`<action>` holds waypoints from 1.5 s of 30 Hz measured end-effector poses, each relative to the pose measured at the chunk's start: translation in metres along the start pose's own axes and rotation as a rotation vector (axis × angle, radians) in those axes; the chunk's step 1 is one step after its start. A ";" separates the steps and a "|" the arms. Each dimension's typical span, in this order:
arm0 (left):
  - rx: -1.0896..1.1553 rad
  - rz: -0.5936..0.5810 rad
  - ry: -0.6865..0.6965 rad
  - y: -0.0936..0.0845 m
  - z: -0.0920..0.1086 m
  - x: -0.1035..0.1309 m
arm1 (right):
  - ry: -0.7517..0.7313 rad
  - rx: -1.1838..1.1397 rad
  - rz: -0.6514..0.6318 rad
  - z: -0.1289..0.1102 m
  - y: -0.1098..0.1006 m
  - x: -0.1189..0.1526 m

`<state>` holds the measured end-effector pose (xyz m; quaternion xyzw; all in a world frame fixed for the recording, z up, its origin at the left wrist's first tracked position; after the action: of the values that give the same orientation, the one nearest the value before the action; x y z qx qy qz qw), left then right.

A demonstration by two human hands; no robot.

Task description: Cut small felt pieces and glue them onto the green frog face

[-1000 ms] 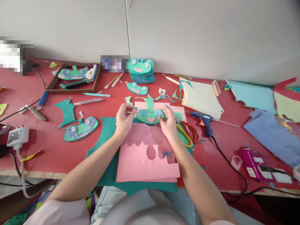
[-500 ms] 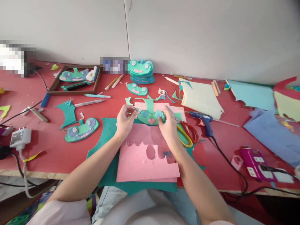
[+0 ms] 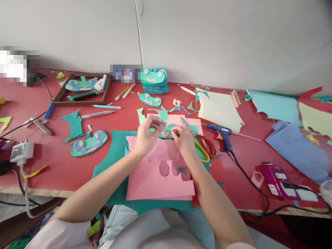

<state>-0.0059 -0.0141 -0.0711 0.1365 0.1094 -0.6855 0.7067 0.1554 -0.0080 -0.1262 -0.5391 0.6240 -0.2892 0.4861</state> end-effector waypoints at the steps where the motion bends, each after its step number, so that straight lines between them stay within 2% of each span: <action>1: 0.011 -0.030 0.004 0.006 0.005 -0.004 | 0.000 0.001 -0.003 0.000 0.001 0.000; 4: 0.083 -0.125 0.000 0.024 0.006 -0.015 | -0.007 0.011 -0.008 0.001 0.002 -0.001; 7: 0.167 -0.214 -0.072 0.034 -0.014 -0.017 | -0.016 0.051 -0.003 0.000 -0.001 0.000; 10: 0.138 -0.228 -0.111 0.033 -0.037 -0.010 | -0.034 0.091 0.005 -0.002 -0.005 0.001; 13: 0.138 -0.220 -0.145 0.026 -0.047 -0.005 | -0.027 0.091 -0.004 -0.003 -0.007 0.001; 20: 0.090 -0.186 -0.142 0.013 -0.046 -0.013 | -0.019 -0.024 0.003 -0.002 -0.010 0.000; 26: 0.079 -0.221 -0.125 0.015 -0.046 -0.010 | -0.016 -0.021 0.003 -0.002 -0.009 0.000; 32: 0.072 -0.201 -0.122 0.014 -0.047 -0.010 | -0.013 -0.026 -0.004 -0.002 -0.009 0.000; 40: -0.014 -0.270 -0.133 0.004 -0.042 0.001 | -0.005 -0.047 -0.003 -0.003 -0.010 0.000; 45: 0.023 -0.304 -0.160 0.001 -0.048 0.000 | 0.005 -0.049 -0.008 -0.004 -0.011 0.000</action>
<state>-0.0032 0.0024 -0.1156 0.0713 0.0644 -0.7944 0.5998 0.1564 -0.0114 -0.1147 -0.5526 0.6299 -0.2772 0.4701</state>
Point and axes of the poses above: each hand's wrist, its own x-axis away from the middle knuckle, its own y-axis out of the palm, z = x × y, the point moved 3 cm from there along -x, towards the middle knuckle, and after that the axes turned 13 degrees about x, right-handed, at the moved point
